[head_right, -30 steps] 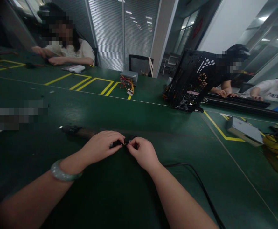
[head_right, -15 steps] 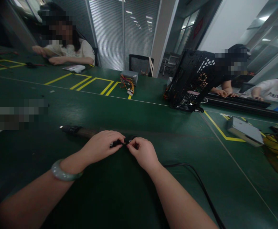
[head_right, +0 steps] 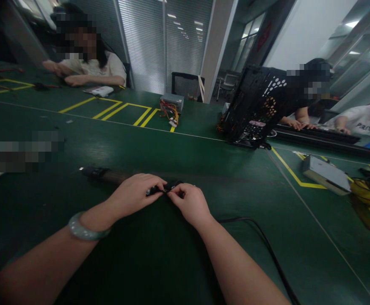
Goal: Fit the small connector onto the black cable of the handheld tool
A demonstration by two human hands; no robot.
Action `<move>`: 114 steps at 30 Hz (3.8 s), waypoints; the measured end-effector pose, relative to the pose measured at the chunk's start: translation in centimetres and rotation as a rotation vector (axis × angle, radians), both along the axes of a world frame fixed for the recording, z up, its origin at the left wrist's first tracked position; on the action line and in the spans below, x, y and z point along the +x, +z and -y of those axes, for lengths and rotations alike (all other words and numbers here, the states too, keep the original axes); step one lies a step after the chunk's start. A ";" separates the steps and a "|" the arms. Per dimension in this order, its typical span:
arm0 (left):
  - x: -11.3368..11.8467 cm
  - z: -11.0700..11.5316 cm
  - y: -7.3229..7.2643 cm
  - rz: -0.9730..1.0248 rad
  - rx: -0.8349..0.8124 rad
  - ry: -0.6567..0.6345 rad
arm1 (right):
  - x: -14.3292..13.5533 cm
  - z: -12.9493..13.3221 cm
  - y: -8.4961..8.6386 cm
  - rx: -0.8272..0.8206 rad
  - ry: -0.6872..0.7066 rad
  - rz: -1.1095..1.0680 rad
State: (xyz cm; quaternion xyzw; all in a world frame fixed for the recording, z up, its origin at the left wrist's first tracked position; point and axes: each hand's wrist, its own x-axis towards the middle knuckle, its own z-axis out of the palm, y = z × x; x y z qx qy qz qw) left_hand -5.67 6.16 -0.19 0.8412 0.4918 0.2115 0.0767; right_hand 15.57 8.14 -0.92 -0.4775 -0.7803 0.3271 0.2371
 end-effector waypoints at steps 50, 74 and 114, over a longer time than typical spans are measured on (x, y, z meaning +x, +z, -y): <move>0.5 0.0 0.1 -0.017 0.022 -0.039 | -0.3 0.2 -0.4 0.105 -0.033 0.054; 0.4 0.2 0.2 -0.001 0.003 0.026 | -0.4 0.3 0.0 -0.006 -0.058 0.014; 0.6 -0.1 -0.1 0.026 0.003 -0.010 | -0.8 0.7 0.1 0.053 -0.095 0.050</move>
